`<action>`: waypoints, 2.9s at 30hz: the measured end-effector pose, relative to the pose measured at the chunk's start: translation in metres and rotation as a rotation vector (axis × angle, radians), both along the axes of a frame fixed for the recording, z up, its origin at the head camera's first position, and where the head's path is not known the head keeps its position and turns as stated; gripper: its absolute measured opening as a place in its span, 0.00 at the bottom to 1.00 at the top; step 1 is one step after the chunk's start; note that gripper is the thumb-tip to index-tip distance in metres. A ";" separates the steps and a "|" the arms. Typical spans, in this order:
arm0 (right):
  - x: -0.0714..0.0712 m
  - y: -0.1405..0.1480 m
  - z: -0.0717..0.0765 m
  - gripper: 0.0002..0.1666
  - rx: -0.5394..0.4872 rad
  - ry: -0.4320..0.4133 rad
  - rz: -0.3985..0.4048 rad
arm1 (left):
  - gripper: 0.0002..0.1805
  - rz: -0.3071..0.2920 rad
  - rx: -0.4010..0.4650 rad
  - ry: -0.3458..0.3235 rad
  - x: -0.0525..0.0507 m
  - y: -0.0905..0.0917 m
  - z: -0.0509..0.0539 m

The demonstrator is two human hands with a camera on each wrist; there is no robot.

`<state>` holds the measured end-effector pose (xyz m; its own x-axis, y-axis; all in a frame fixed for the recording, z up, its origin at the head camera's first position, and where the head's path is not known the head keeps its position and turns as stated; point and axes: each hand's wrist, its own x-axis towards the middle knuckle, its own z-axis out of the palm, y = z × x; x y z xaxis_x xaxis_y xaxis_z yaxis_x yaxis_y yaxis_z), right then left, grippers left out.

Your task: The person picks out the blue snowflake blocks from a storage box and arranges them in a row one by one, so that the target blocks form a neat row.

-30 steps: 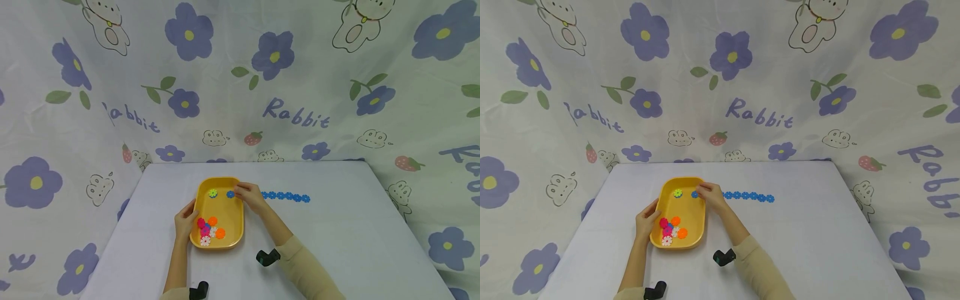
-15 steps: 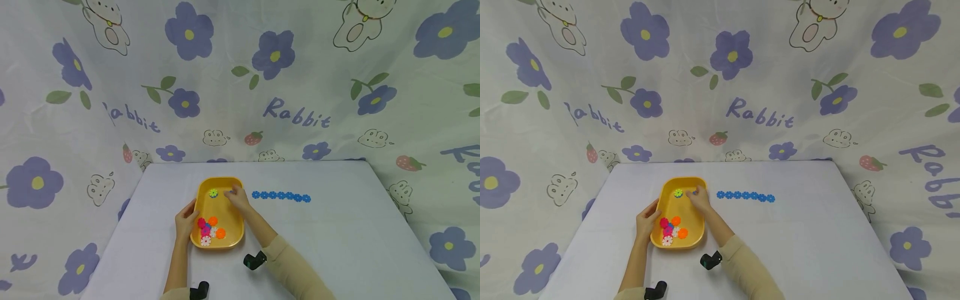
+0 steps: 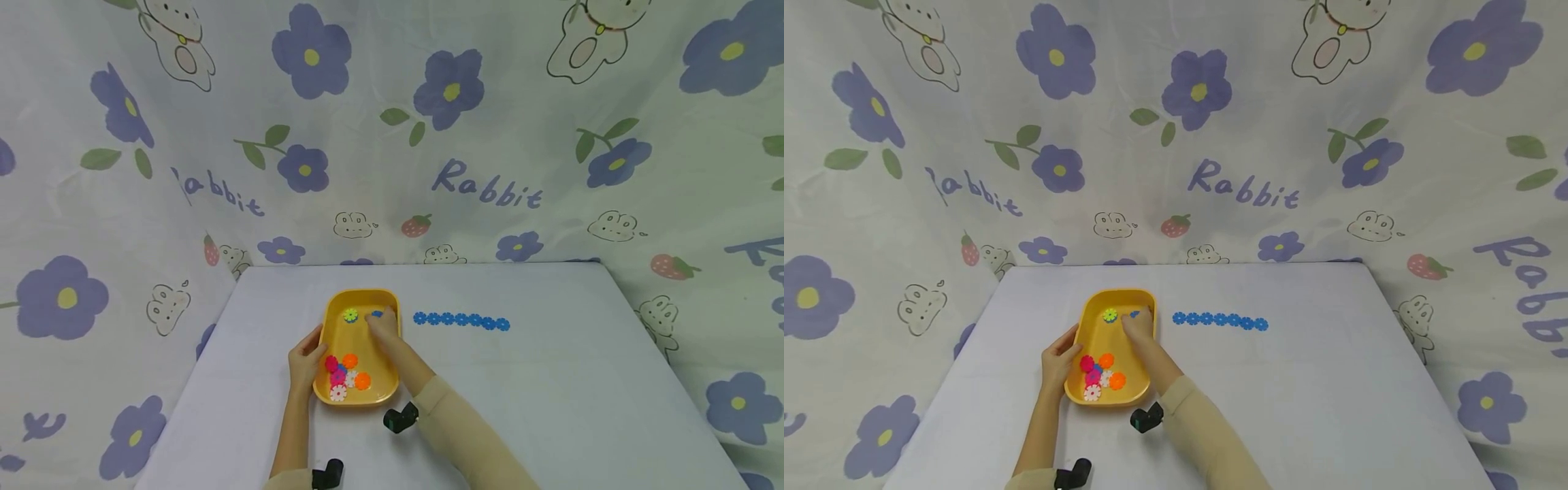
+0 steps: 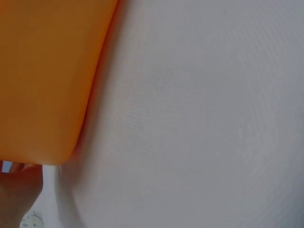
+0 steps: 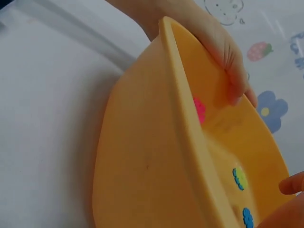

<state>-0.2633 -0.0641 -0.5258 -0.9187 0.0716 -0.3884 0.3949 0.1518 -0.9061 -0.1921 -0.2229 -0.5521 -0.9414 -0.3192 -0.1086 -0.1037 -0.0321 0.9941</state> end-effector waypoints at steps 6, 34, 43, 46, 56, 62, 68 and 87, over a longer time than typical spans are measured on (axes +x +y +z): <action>-0.011 0.001 -0.007 0.36 -0.083 0.054 0.013 | 0.24 0.004 -0.024 -0.004 -0.001 0.000 0.000; -0.010 -0.015 -0.019 0.36 -0.495 -0.133 0.215 | 0.24 0.003 -0.007 -0.014 -0.001 0.000 0.002; -0.007 -0.023 -0.024 0.35 -0.524 -0.135 0.298 | 0.24 0.003 0.010 0.004 -0.003 0.000 0.002; -0.007 -0.024 -0.027 0.36 -0.516 -0.110 0.292 | 0.24 0.004 0.007 0.014 -0.004 0.001 0.001; -0.007 -0.027 -0.030 0.31 -0.464 0.006 0.217 | 0.24 0.008 -0.004 0.019 -0.003 0.001 0.001; -0.005 -0.030 -0.028 0.36 -0.541 -0.025 0.447 | 0.24 -0.005 0.000 0.005 -0.002 0.000 0.002; -0.005 -0.031 -0.025 0.34 -0.560 -0.054 0.455 | 0.24 -0.001 0.004 0.011 -0.002 -0.002 0.002; 0.007 -0.038 -0.029 0.22 -0.426 -0.022 0.266 | 0.25 0.012 -0.011 0.018 -0.002 -0.001 0.000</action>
<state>-0.2563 -0.1020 -0.5552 -0.8751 -0.3328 -0.3514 0.4122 -0.1320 -0.9015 -0.1938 -0.2243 -0.5516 -0.9394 -0.3313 -0.0884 -0.0859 -0.0223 0.9961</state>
